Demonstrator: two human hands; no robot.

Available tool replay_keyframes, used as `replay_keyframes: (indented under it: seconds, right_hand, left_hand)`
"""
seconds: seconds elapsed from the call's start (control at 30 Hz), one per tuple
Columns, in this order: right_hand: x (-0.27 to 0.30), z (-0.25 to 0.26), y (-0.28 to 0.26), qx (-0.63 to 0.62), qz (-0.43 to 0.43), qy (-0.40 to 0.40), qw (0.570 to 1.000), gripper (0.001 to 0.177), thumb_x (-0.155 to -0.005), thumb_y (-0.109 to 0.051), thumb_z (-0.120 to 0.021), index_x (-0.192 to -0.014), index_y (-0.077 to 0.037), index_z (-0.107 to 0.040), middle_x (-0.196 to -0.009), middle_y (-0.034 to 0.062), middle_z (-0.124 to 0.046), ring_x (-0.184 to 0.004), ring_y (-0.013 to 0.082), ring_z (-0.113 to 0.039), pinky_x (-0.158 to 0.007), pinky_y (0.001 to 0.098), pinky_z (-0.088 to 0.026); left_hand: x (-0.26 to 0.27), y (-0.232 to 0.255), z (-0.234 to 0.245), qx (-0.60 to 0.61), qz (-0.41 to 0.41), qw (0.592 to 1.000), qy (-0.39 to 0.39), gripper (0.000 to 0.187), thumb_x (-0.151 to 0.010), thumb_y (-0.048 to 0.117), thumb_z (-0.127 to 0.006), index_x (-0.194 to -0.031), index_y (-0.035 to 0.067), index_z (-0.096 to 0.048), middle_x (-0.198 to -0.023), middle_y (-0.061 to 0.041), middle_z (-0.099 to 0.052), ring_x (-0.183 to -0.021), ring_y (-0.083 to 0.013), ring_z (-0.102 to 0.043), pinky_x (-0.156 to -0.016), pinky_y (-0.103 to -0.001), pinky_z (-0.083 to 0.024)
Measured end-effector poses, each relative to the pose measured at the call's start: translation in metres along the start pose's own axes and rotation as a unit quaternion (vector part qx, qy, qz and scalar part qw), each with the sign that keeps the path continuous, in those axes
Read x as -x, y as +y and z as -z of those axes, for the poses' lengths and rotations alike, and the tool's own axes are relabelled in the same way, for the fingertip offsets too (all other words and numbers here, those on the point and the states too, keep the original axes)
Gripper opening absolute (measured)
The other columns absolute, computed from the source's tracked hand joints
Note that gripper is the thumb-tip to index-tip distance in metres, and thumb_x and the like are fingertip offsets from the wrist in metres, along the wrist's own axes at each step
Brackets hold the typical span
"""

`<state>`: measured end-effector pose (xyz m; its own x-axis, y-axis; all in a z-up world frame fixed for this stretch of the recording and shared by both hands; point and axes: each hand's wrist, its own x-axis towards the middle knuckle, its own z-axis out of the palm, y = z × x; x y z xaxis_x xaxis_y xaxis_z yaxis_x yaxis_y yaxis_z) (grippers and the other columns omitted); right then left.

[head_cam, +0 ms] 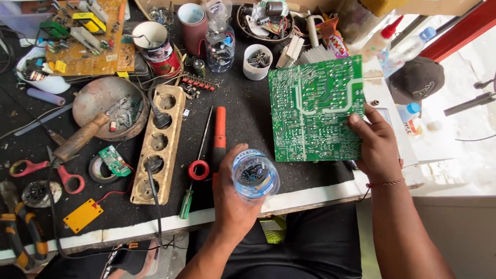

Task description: The person pours small electronic components from a plastic bottle onto a cluttered workbench. They then pick up individual components from the pile, inspect them by hand, and place them back down or into a separate group.

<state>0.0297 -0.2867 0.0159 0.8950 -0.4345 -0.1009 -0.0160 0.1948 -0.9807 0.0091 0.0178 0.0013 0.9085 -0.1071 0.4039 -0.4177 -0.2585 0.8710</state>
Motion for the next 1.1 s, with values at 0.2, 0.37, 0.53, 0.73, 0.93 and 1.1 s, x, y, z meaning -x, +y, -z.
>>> replay_keyframes:
  seconds: [0.2, 0.37, 0.53, 0.73, 0.93, 1.1]
  right_hand:
    - [0.013, -0.012, -0.019, 0.426, -0.012, 0.036, 0.904, 0.034, -0.099, -0.037, -0.067, -0.125, -0.016, -0.074, -0.09, -0.0046, -0.067, -0.078, 0.006, -0.049, -0.065, 0.0276, -0.04]
    - [0.022, -0.019, -0.037, 0.541, -0.042, 0.037, 0.839, 0.055, -0.092, -0.047, -0.065, -0.138, -0.018, -0.064, -0.116, 0.0054, -0.075, -0.108, 0.0218, -0.07, -0.089, 0.0392, -0.047]
    - [0.047, -0.02, -0.041, 0.576, 0.083, 0.074, 0.81, 0.067, -0.089, -0.045, -0.073, -0.144, -0.008, -0.063, -0.135, 0.0141, -0.066, -0.11, 0.0275, -0.068, -0.09, 0.0458, -0.049]
    - [0.099, -0.057, -0.033, 0.311, -0.028, -0.091, 0.946, 0.047, -0.084, -0.02, -0.071, -0.13, -0.011, -0.07, -0.134, 0.0008, -0.074, -0.115, 0.0134, -0.067, -0.093, 0.0324, -0.058]
    - [0.129, -0.043, 0.044, -0.13, -0.137, -0.227, 0.955, 0.073, -0.097, -0.042, -0.06, -0.151, 0.007, -0.049, -0.124, 0.019, -0.068, -0.108, 0.0251, -0.064, -0.089, 0.0363, -0.05]
    - [0.14, -0.02, 0.102, -0.401, -0.281, -0.096, 0.867, 0.022, -0.107, -0.026, -0.054, -0.098, -0.008, -0.062, -0.063, -0.002, -0.048, -0.058, 0.0079, -0.049, -0.062, 0.0217, -0.048]
  left_hand:
    - [0.001, -0.003, -0.002, 0.011, -0.014, 1.0, -0.007, 0.091, -0.064, 0.004, -0.09, -0.144, 0.003, -0.045, -0.142, -0.016, -0.062, -0.134, -0.0343, -0.061, -0.118, -0.042, -0.045]
    - [0.002, -0.003, -0.01, 0.01, -0.016, 1.0, -0.004, 0.085, -0.07, 0.006, -0.09, -0.143, 0.002, -0.047, -0.142, -0.016, -0.062, -0.135, -0.0334, -0.061, -0.118, -0.039, -0.046]
    - [0.002, 0.004, -0.011, -0.021, -0.042, 0.999, -0.006, 0.081, -0.077, 0.013, -0.091, -0.145, 0.003, -0.048, -0.144, -0.014, -0.061, -0.142, -0.0347, -0.055, -0.124, -0.043, -0.042]
    - [0.002, 0.03, -0.014, 0.133, 0.001, 0.989, -0.059, 0.082, -0.081, 0.014, -0.088, -0.148, 0.004, -0.042, -0.154, -0.015, -0.051, -0.154, -0.0346, -0.038, -0.131, -0.046, -0.026]
    - [0.016, 0.038, -0.021, 0.12, -0.07, 0.984, -0.111, 0.081, -0.087, 0.037, -0.081, -0.148, 0.001, -0.042, -0.155, -0.013, -0.048, -0.158, -0.0394, -0.032, -0.133, -0.052, -0.028]
    - [0.022, 0.028, -0.029, 0.118, -0.02, 0.983, -0.138, 0.079, -0.084, 0.041, -0.08, -0.143, 0.0, -0.046, -0.153, -0.017, -0.051, -0.156, -0.0404, -0.03, -0.129, -0.049, -0.026]
